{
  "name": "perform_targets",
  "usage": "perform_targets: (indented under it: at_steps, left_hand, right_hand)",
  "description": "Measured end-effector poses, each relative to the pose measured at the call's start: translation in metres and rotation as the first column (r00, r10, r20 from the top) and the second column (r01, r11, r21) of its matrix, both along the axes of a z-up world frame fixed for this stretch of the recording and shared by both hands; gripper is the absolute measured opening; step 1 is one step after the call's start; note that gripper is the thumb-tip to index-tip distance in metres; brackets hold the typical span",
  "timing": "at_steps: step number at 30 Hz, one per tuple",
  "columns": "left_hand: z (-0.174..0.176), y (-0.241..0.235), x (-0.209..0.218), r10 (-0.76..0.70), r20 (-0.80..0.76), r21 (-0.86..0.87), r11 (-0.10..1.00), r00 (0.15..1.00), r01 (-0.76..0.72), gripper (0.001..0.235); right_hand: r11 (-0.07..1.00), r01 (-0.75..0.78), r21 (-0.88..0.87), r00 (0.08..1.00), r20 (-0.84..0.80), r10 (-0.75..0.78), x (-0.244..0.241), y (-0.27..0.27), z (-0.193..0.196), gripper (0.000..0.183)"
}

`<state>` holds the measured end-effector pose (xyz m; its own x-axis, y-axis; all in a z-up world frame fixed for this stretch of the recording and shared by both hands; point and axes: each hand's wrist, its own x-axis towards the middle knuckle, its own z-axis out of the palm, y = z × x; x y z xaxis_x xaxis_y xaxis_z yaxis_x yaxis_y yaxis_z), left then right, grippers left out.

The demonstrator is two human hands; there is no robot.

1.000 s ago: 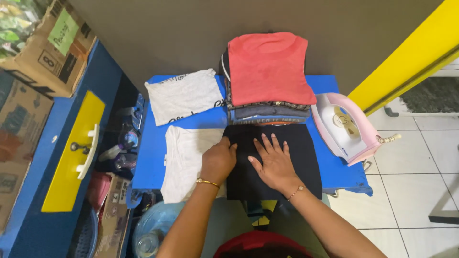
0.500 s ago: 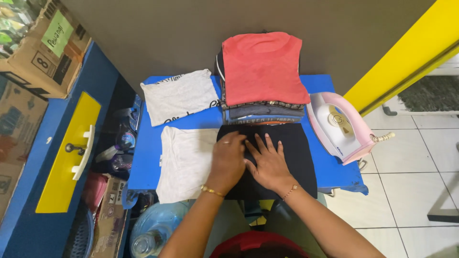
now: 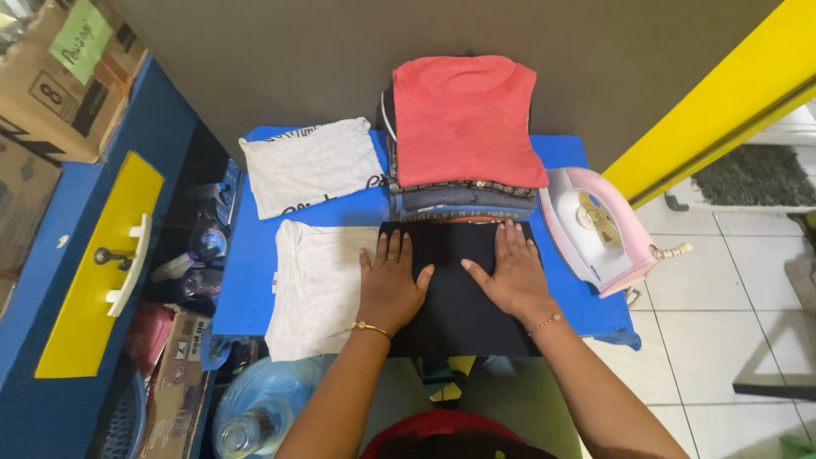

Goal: Ironing and folding various pieces of clothing and stacking them.

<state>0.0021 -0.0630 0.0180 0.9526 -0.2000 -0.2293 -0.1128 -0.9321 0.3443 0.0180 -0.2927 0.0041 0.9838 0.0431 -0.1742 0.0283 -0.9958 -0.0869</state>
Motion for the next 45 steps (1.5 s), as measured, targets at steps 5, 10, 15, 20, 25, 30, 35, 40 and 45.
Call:
perform_targets:
  at_steps: [5, 10, 15, 20, 25, 30, 35, 40, 45]
  left_hand:
    - [0.0, 0.004, -0.004, 0.011, 0.007, -0.006, 1.0, 1.0, -0.011, 0.077]
    - [0.005, 0.007, -0.016, 0.012, 0.019, -0.045, 0.999, 1.0, -0.011, 0.076]
    - [0.0, 0.01, -0.024, -0.007, 0.015, -0.038, 0.999, 1.0, 0.008, 0.073]
    - [0.018, 0.01, -0.015, -0.079, -0.025, -0.057, 0.995, 0.997, 0.077, 0.063]
    - [-0.02, 0.014, 0.016, 0.029, 0.156, -0.18, 0.984, 0.987, 0.0, 0.054]
    - [-0.08, 0.038, 0.056, 0.377, 0.309, -0.439, 0.871, 0.873, -0.221, 0.077]
    - [-0.065, 0.026, 0.06, 0.365, 0.328, -0.389, 0.893, 0.872, -0.227, 0.031]
    - [-0.026, 0.017, 0.043, 0.381, -0.004, -0.539, 0.778, 0.925, -0.323, 0.032]
    - [-0.02, 0.032, 0.041, 0.382, -0.152, -0.542, 0.739, 0.912, -0.4, 0.042]
  right_hand:
    - [0.996, 0.084, -0.024, 0.996, 0.022, -0.084, -0.014, -0.016, -0.01, 0.103]
    - [0.993, 0.111, -0.036, 0.994, 0.028, -0.11, -0.042, -0.017, -0.004, 0.097]
    - [0.994, 0.111, 0.01, 0.994, 0.008, -0.111, -0.053, -0.017, -0.01, 0.095]
    - [0.986, 0.096, 0.136, 0.99, 0.094, -0.109, -0.041, -0.03, 0.016, 0.089]
    - [0.995, -0.065, -0.08, 0.683, 0.723, 0.103, 0.024, -0.12, 0.044, 0.058]
    - [0.94, 0.331, 0.087, 0.938, 0.075, -0.338, 0.044, -0.1, 0.133, 0.087]
    - [0.912, 0.411, 0.0, 0.911, -0.041, -0.41, 0.077, -0.128, 0.098, 0.075]
    - [0.9, 0.433, 0.05, 0.9, -0.082, -0.429, 0.083, -0.149, 0.088, 0.068]
    - [0.96, 0.269, 0.084, 0.957, 0.09, -0.276, 0.057, -0.178, 0.078, 0.064]
